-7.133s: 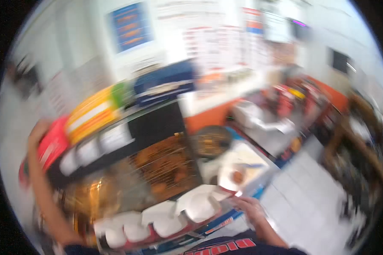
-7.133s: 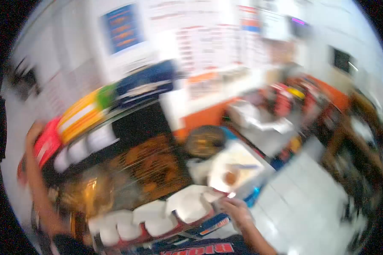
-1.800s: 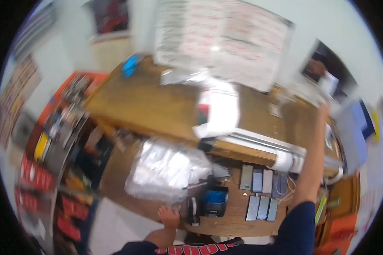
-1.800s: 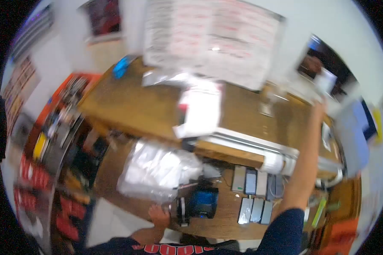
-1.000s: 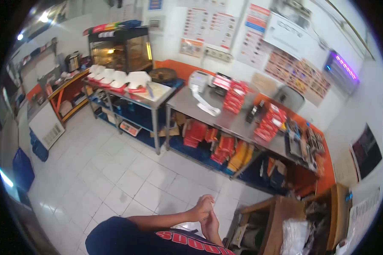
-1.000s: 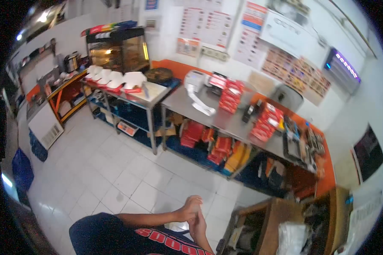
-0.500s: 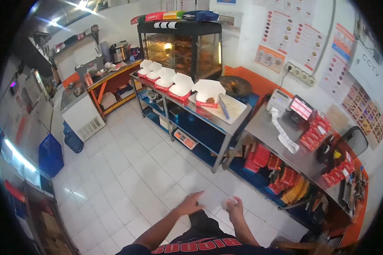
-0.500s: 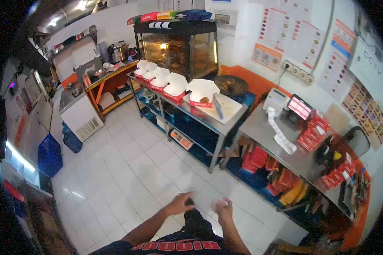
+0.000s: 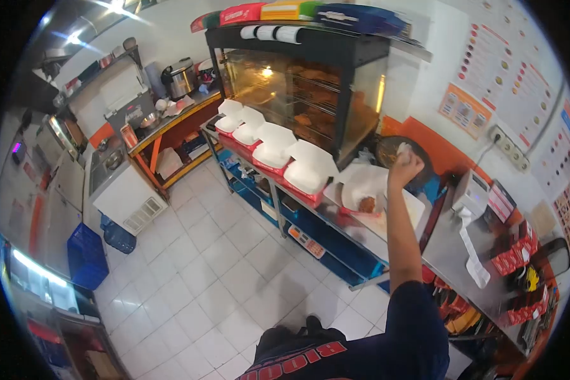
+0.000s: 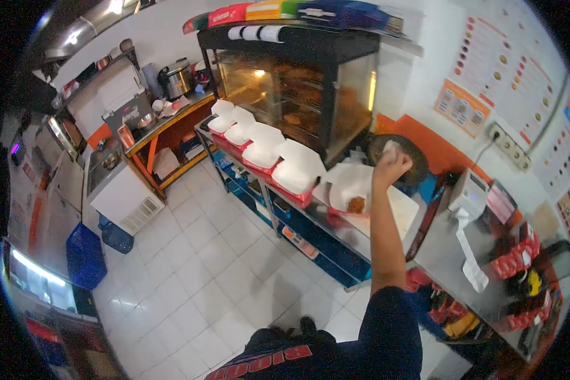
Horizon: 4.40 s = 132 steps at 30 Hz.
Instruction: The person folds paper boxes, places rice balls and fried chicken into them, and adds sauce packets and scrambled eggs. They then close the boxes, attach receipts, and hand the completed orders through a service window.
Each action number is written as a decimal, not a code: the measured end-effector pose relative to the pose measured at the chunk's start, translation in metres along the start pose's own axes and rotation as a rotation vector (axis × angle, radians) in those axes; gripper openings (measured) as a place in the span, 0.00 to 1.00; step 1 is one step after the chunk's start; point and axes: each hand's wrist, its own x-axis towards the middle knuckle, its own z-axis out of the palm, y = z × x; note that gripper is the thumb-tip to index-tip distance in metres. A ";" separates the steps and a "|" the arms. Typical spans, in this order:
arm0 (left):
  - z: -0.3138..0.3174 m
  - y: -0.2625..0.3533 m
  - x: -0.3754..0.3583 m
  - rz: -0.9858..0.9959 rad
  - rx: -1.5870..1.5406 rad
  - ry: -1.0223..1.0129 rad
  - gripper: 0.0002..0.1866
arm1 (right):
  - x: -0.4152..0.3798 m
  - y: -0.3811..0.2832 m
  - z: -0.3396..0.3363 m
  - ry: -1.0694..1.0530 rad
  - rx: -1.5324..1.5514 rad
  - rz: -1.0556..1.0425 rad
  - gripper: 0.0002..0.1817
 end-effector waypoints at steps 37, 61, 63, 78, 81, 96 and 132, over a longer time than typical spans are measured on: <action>-0.564 1.206 0.791 1.119 -0.305 0.048 0.13 | -0.570 -0.604 0.946 -1.020 0.739 0.708 0.09; -1.101 1.569 1.148 0.958 0.030 0.760 0.08 | -1.065 -1.164 1.800 -2.195 0.298 -0.677 0.20; -1.102 1.571 1.152 0.975 0.005 0.776 0.08 | -1.108 -1.133 1.831 -2.180 0.068 -1.179 0.23; -1.106 1.577 1.159 0.903 -0.060 0.736 0.09 | -1.179 -1.118 1.741 -2.122 -0.311 -1.400 0.54; -1.113 1.578 1.157 0.941 -0.101 0.679 0.11 | -1.179 -1.118 1.740 -2.127 -0.165 -1.554 0.55; -1.131 1.595 1.148 0.773 -1.330 -0.100 0.44 | -1.156 -1.234 1.793 -2.578 0.313 -0.690 0.35; -1.127 1.582 1.102 0.559 -2.119 -0.029 0.39 | -1.186 -1.186 1.804 -2.119 0.287 -1.406 0.27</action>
